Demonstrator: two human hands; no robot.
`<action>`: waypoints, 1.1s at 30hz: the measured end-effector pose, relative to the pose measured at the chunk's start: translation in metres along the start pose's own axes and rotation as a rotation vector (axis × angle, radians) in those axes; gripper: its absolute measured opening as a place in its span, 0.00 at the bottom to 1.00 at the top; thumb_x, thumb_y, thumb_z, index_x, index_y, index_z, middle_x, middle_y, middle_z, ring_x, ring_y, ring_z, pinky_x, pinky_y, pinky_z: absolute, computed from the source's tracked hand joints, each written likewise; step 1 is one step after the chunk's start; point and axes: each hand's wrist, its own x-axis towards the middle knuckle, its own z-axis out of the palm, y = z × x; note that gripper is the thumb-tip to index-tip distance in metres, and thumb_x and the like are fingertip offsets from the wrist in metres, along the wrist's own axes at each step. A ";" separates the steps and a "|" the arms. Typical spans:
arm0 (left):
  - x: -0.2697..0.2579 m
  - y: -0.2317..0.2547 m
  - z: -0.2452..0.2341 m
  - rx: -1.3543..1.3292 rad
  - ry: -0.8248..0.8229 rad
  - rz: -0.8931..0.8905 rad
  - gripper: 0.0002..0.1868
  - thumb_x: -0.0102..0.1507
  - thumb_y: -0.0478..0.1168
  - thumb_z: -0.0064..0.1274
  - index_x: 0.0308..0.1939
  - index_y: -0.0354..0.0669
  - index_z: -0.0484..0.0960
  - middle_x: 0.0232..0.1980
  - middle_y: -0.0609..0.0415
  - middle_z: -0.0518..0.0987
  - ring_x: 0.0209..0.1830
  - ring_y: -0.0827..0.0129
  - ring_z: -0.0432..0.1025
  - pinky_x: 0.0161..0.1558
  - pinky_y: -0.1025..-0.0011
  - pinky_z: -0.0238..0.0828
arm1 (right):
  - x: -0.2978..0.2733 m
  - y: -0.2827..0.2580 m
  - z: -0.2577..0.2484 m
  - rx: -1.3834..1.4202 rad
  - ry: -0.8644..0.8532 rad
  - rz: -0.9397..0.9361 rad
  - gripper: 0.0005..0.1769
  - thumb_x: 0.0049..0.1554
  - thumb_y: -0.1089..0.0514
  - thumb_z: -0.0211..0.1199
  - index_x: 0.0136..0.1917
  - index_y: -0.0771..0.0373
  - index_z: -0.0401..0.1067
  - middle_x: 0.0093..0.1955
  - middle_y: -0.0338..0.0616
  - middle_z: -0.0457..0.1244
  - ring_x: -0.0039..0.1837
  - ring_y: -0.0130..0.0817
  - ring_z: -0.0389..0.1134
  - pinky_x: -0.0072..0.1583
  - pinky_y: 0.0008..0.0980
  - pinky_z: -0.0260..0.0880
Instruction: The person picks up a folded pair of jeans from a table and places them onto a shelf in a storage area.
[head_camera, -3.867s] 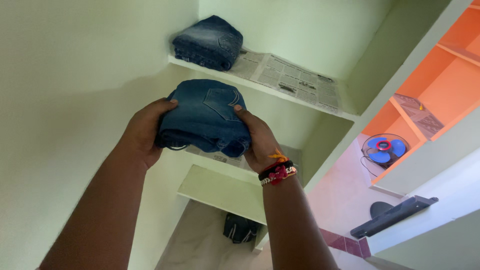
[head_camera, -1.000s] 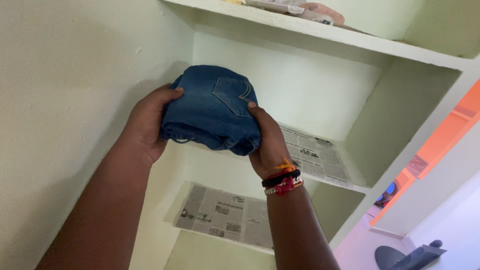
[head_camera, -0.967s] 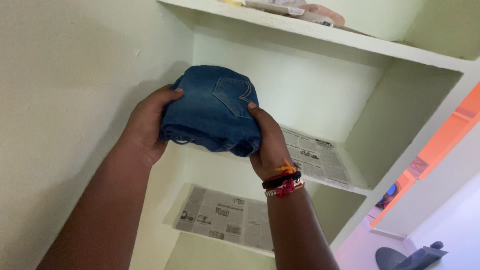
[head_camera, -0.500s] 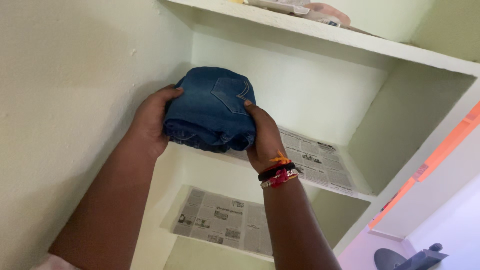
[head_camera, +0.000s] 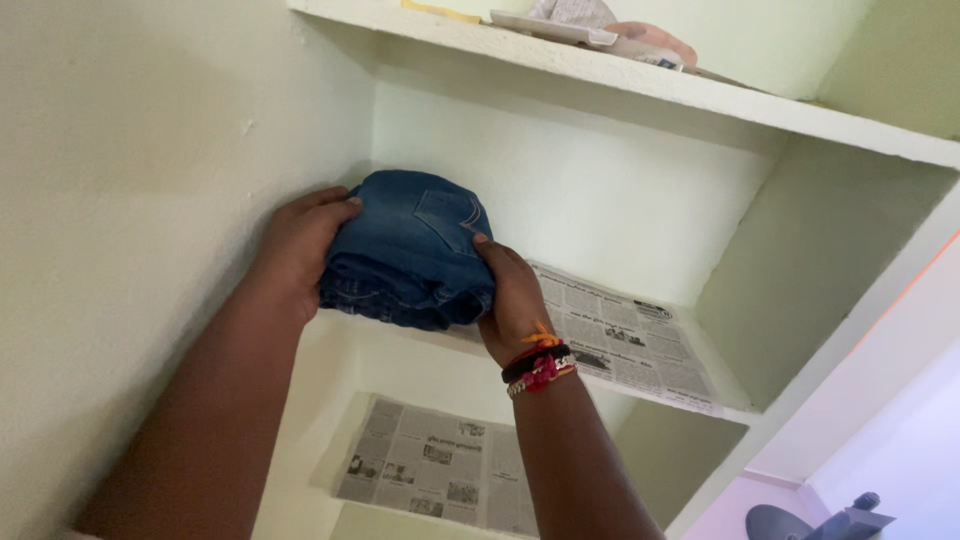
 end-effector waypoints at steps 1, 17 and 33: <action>-0.001 0.000 0.000 0.024 0.019 -0.033 0.32 0.60 0.41 0.55 0.69 0.39 0.73 0.65 0.38 0.77 0.61 0.53 0.77 0.56 0.61 0.78 | 0.002 0.003 -0.001 -0.006 -0.001 -0.006 0.31 0.60 0.50 0.58 0.68 0.77 0.64 0.65 0.61 0.65 0.65 0.47 0.68 0.65 0.43 0.69; 0.004 0.012 0.005 0.044 0.016 0.001 0.31 0.59 0.49 0.54 0.63 0.37 0.78 0.59 0.37 0.81 0.53 0.51 0.78 0.49 0.57 0.78 | 0.031 0.010 0.004 0.001 0.049 0.002 0.37 0.60 0.51 0.57 0.74 0.76 0.55 0.70 0.66 0.61 0.71 0.53 0.64 0.71 0.45 0.64; 0.020 -0.001 0.007 0.428 0.124 0.298 0.22 0.64 0.42 0.49 0.61 0.40 0.81 0.58 0.43 0.84 0.57 0.60 0.78 0.61 0.66 0.71 | 0.045 0.013 0.009 -0.027 0.139 0.018 0.38 0.59 0.51 0.58 0.77 0.68 0.52 0.73 0.61 0.58 0.73 0.52 0.62 0.72 0.48 0.63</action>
